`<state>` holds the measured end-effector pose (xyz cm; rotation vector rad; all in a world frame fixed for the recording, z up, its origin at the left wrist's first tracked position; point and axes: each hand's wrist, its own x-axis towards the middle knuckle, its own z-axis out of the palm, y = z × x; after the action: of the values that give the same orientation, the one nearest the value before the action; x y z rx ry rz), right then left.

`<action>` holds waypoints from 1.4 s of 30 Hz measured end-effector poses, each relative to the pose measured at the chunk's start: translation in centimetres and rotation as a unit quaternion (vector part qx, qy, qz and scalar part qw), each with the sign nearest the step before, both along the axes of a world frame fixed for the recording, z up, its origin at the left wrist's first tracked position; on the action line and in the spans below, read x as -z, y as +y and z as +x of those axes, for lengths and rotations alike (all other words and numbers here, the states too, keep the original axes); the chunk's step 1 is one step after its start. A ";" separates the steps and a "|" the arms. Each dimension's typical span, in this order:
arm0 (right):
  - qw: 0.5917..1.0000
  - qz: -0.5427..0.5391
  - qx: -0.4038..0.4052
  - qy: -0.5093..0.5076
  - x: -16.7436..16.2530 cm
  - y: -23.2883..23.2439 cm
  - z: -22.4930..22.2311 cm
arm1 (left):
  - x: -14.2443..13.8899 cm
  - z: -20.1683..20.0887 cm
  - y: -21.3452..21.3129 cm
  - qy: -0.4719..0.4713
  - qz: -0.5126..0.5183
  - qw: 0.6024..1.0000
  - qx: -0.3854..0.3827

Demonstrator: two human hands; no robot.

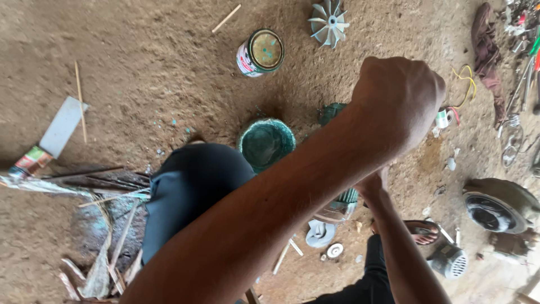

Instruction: The person paints a green electric motor with a small brush, repeatedly dipping the brush into a paint can and applying paint to the motor's body and fins. The person sits on the floor and occasionally adjusts the motor's position to reach different areas.

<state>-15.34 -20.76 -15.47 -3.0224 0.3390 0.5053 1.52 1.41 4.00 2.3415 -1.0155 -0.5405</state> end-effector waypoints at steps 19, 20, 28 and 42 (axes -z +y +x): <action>0.995 -0.092 -0.013 0.023 -4.3 -7.5 0.8 | 0.1 -0.3 -0.9 0.000 -0.019 0.999 -0.026; 0.996 -0.073 -0.046 -0.015 -3.8 -7.3 0.8 | 0.1 -0.3 -1.0 -0.009 -0.020 0.999 -0.032; 0.950 0.107 -0.232 -0.181 -2.2 -5.5 0.1 | 0.3 -0.2 -1.1 0.012 -0.002 1.000 -0.014; 0.979 0.041 -0.116 -0.163 -1.3 -3.3 -3.8 | 0.8 -0.2 -1.0 0.000 0.029 1.000 0.003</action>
<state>-19.16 -24.07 -14.14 -3.0059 -0.0543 0.0263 1.34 0.43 3.22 2.3894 -1.0202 -0.5791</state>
